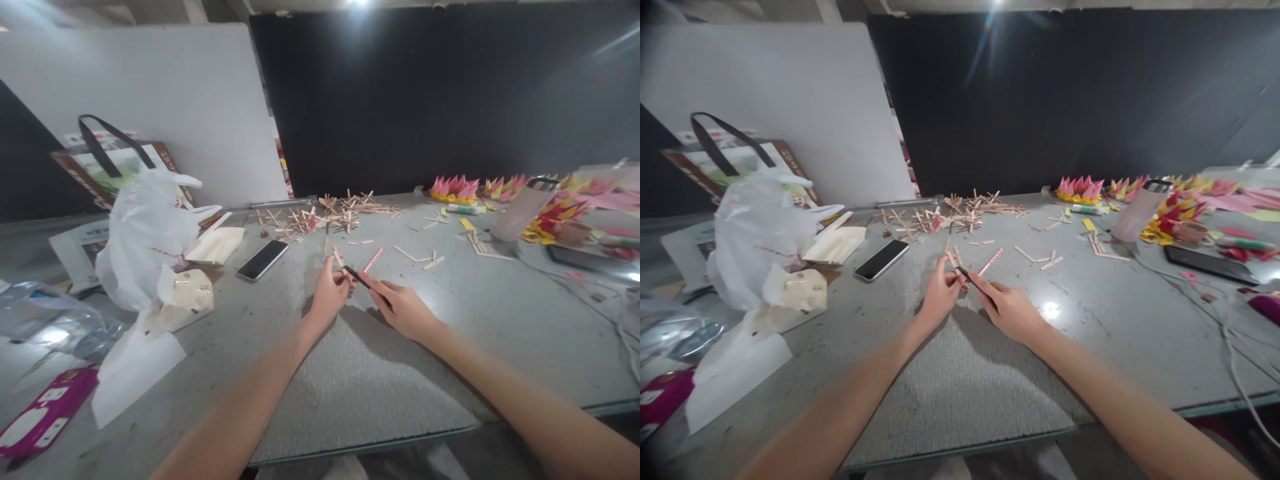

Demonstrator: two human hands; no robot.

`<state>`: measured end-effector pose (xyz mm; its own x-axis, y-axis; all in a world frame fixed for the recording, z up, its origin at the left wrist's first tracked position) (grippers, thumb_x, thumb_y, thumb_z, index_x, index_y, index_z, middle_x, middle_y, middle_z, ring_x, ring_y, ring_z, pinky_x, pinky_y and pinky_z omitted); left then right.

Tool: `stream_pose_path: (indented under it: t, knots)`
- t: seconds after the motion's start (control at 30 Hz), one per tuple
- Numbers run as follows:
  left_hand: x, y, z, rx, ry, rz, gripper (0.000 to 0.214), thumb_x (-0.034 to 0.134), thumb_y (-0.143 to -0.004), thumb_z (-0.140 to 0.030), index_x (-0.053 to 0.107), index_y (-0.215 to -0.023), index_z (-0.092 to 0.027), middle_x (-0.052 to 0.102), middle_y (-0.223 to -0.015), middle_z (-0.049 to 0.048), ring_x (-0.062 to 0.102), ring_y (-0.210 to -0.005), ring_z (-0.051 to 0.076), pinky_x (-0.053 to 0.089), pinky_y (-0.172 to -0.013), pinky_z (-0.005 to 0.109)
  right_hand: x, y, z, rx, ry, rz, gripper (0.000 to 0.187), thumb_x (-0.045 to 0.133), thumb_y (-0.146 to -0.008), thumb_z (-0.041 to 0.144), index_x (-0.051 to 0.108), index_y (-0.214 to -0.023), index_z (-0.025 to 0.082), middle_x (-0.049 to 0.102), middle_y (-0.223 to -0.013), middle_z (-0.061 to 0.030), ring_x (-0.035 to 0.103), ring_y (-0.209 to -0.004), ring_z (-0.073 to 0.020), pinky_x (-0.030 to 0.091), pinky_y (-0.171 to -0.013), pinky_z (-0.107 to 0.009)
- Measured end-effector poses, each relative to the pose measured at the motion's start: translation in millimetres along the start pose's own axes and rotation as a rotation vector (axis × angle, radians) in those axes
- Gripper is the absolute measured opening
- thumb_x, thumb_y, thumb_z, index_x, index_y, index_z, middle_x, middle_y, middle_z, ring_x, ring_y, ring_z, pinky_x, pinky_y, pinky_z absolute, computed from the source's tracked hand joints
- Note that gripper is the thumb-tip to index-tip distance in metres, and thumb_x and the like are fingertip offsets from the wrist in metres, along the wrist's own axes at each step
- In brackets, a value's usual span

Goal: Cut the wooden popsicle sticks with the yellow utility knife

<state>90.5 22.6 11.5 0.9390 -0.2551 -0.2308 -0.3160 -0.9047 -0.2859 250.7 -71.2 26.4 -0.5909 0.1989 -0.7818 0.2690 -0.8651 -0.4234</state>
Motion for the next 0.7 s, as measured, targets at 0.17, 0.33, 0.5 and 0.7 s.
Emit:
stream_pose_path:
  t: [0.17,0.33,0.5,0.7]
  knots:
    - [-1.0,2.3,-5.5,0.027,-0.159,0.046,0.038,0.057,-0.096,-0.023,0.052,-0.134,-0.020,0.075,-0.079,0.0013,0.071,-0.066,0.015,0.052,-0.069,0.026,-4.9,1.7,5.0,0.036,-0.016,-0.036,0.049,0.042,-0.110,0.031,0.053,-0.158,0.027,0.079,-0.122,-0.0095,0.078,-0.093,-0.0228,0.057,-0.080,-0.031]
    - [3.0,3.8,-5.4,-0.020,-0.168,0.084,0.041,0.056,-0.094,-0.022,0.052,-0.135,-0.019,0.073,-0.075,-0.0003,0.069,-0.065,0.015,0.052,-0.067,0.025,-7.7,-0.1,9.5,0.102,-0.025,-0.039,0.046,0.043,-0.108,0.031,0.060,-0.151,0.025,0.083,-0.109,-0.0081,0.077,-0.075,-0.0203,0.052,-0.067,-0.027]
    - [1.4,3.5,-2.2,-0.021,-0.165,0.090,0.043,0.054,-0.094,-0.023,0.051,-0.137,-0.020,0.072,-0.075,-0.0011,0.067,-0.064,0.014,0.051,-0.066,0.024,-4.7,0.1,13.0,0.123,-0.063,-0.057,0.047,0.043,-0.108,0.031,0.059,-0.151,0.024,0.083,-0.099,-0.0079,0.075,-0.068,-0.0193,0.051,-0.064,-0.025]
    - [-2.2,2.9,-11.5,0.029,-0.287,0.101,0.047,0.054,-0.094,-0.018,0.054,-0.141,-0.021,0.073,-0.075,-0.0014,0.068,-0.066,0.015,0.050,-0.069,0.026,-5.6,1.6,7.9,0.130,-0.107,-0.089,0.045,0.045,-0.108,0.033,0.060,-0.150,0.025,0.083,-0.098,-0.0066,0.077,-0.071,-0.0201,0.054,-0.066,-0.026]
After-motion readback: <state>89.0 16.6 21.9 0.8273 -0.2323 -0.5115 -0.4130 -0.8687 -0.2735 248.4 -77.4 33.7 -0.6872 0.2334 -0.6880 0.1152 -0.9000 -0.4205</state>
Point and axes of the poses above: each hand's wrist, its own y-axis away from the middle knuckle, its own x-axis out of the palm, z = x × y, the point moved 6 cm from there along -y, towards the middle knuckle
